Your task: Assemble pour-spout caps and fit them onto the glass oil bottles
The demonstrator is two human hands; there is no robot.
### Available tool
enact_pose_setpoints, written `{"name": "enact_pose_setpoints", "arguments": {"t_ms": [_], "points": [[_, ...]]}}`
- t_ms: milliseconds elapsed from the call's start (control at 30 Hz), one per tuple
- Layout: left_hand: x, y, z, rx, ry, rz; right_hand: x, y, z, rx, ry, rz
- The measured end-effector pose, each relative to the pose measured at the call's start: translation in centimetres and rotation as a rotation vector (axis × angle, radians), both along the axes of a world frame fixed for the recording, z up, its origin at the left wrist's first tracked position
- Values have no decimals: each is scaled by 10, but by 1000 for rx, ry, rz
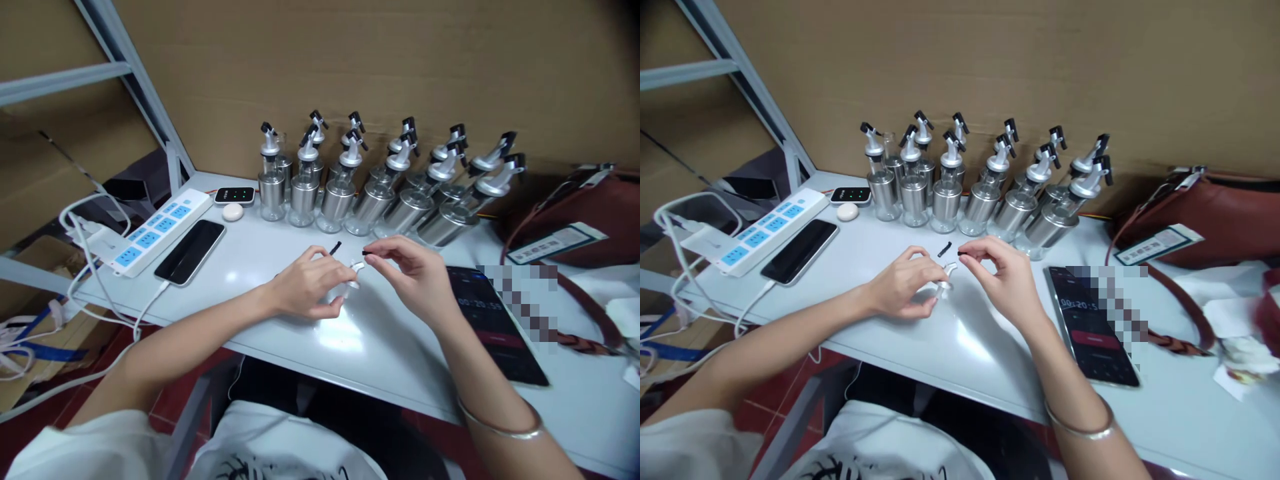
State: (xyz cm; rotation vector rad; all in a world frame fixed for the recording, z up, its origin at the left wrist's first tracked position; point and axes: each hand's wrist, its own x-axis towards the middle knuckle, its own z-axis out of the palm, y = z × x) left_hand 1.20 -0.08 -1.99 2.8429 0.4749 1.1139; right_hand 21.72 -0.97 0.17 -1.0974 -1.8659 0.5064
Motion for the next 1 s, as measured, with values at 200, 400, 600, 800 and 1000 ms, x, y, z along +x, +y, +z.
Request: {"name": "enact_pose_setpoints", "arguments": {"t_ms": [200,400,600,800,1000], "points": [[-3,-3,2,74,-110,-57,-15,-7,-1,20,292,-85],[-3,-3,6,248,-140,-48,-36,-3,-5,47,372,-38],[0,-1,5,264,-160,-20,-26,-4,-16,250,230,-30],[-1,-1,5,250,-179,18,-12,-15,-18,351,258,-45],[-1,-3,4,229,-168,33,-16,-24,-14,265,246,67]]}}
